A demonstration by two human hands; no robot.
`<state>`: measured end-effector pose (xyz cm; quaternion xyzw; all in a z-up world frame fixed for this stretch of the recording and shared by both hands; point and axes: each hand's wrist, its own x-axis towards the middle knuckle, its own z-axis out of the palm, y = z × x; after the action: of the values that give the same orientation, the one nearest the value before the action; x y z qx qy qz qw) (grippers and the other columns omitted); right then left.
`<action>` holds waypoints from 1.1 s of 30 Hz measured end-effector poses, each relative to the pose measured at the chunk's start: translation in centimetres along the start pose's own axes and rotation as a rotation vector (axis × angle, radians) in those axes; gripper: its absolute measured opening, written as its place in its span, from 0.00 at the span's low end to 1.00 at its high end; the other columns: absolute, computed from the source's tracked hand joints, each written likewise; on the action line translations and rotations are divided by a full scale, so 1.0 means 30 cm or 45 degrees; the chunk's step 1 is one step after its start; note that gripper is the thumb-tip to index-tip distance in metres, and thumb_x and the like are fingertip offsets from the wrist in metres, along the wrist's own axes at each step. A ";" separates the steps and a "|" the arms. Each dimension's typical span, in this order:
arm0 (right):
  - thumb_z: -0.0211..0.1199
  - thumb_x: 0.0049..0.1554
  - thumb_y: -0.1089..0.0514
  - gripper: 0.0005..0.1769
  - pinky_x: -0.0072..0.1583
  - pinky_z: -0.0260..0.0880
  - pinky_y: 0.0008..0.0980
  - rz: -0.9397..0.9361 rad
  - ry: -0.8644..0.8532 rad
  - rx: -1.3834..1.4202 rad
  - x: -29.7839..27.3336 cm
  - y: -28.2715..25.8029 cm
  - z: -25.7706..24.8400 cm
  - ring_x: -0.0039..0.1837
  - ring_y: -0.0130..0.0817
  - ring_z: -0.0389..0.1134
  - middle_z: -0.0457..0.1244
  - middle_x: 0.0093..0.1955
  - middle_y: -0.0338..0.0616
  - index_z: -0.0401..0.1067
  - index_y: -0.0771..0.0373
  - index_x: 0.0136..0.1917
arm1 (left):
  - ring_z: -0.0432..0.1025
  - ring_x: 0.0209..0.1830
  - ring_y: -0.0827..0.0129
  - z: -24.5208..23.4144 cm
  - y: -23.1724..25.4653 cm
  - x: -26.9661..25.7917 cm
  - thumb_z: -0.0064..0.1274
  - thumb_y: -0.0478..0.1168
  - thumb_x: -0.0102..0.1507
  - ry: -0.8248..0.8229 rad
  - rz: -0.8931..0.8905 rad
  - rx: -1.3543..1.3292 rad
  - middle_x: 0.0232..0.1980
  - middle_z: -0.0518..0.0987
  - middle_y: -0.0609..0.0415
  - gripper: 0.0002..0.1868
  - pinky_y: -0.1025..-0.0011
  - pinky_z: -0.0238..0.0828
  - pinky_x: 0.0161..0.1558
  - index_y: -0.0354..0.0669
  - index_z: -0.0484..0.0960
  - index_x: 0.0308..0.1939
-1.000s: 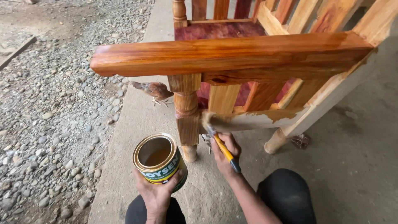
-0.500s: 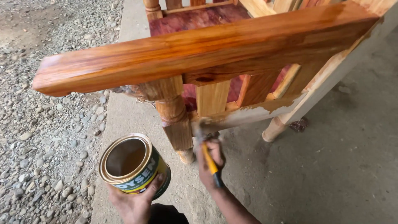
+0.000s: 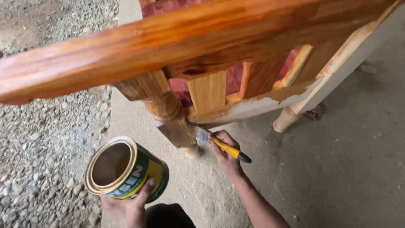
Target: Painting or staining a wooden chair using a paintbrush.
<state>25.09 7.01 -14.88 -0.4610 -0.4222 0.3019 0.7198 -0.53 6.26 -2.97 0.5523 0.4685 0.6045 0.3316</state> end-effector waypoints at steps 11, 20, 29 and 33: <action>0.64 0.62 0.62 0.06 0.40 0.73 0.25 -0.459 -0.080 -0.231 0.017 -0.092 -0.008 0.42 0.26 0.70 0.67 0.47 0.42 0.69 0.66 0.49 | 0.78 0.54 0.66 -0.040 0.163 0.016 0.71 0.35 0.51 0.002 0.174 0.227 0.56 0.80 0.47 0.40 0.66 0.79 0.59 0.29 0.71 0.64; 0.64 0.61 0.64 0.08 0.46 0.73 0.27 -0.719 0.291 -0.505 -0.009 0.020 -0.153 0.46 0.30 0.68 0.65 0.50 0.45 0.67 0.66 0.51 | 0.75 0.62 0.64 -0.082 0.118 -0.001 0.70 0.34 0.55 0.084 0.165 0.100 0.61 0.76 0.46 0.44 0.65 0.77 0.67 0.31 0.64 0.72; 0.66 0.57 0.62 0.12 0.48 0.72 0.37 -0.775 0.205 -0.698 -0.011 0.051 -0.011 0.50 0.41 0.67 0.63 0.50 0.48 0.64 0.62 0.49 | 0.73 0.66 0.62 -0.078 0.089 -0.012 0.72 0.37 0.55 0.078 0.128 0.138 0.66 0.73 0.45 0.50 0.62 0.74 0.71 0.32 0.58 0.74; 0.63 0.61 0.62 0.09 0.45 0.73 0.36 -0.700 -0.092 -0.429 -0.003 0.052 0.019 0.47 0.37 0.67 0.63 0.50 0.49 0.64 0.64 0.50 | 0.73 0.68 0.62 -0.042 0.103 -0.010 0.72 0.37 0.56 0.077 0.159 0.081 0.67 0.73 0.45 0.50 0.62 0.70 0.71 0.32 0.58 0.75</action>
<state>24.46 7.79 -16.23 -0.4313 -0.6002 0.0380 0.6726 -1.37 4.68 -0.13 0.5722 0.4620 0.6252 0.2613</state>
